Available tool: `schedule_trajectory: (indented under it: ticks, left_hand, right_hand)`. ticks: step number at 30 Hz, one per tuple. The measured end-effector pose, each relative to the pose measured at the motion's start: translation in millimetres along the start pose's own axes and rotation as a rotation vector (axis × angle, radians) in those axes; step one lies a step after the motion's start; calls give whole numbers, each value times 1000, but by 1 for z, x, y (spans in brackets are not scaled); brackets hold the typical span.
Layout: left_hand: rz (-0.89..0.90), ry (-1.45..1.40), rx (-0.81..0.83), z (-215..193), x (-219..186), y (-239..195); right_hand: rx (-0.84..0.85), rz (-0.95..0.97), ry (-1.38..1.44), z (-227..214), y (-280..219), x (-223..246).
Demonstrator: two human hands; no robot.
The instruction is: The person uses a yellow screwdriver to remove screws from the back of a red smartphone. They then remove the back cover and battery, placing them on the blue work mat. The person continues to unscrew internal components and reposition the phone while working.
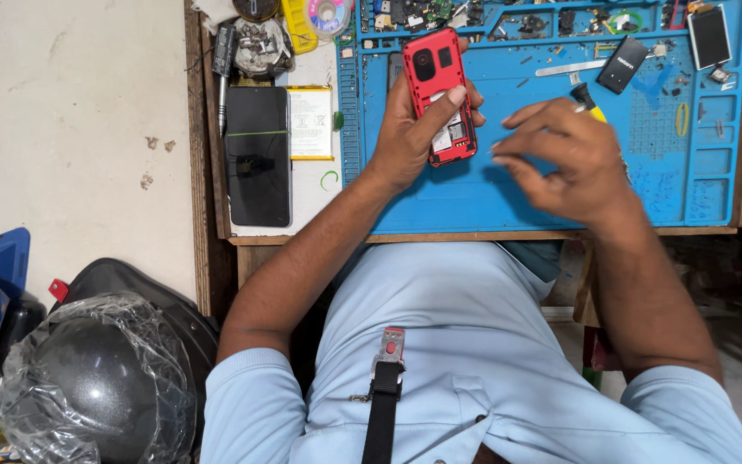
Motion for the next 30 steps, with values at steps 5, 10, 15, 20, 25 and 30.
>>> schedule_trajectory:
  ticks: [5,10,15,20,25,30]
  left_hand:
    - [14,-23,-11,-2,-6,2]
    - [-3,10,-77,-5,-4,4]
    - [-8,45,-120,-10,2,4]
    - [5,226,-98,-7,5,1]
    - [-40,390,-150,-5,1,0]
    - [-6,563,-115,1,-15,1]
  right_hand:
    - [223,318,-183,3,-6,-33]
    - [246,346,-227,2,-16,-48]
    - [165,651,-336,-34,-52,-88]
    - [302,818,-195,-24,-65,-113]
    - [102,600,-67,-44,-60,-88]
    - [-199,103,192,-43,-43,-50]
Point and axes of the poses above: each hand's wrist, its own y-axis towards the middle knuckle, its own z-axis out of the palm, x = y × z, the point moved 8 cm from there along y, towards the middle knuckle, and after that the axes turned 15 degrees about x, right-handed, at the moved point
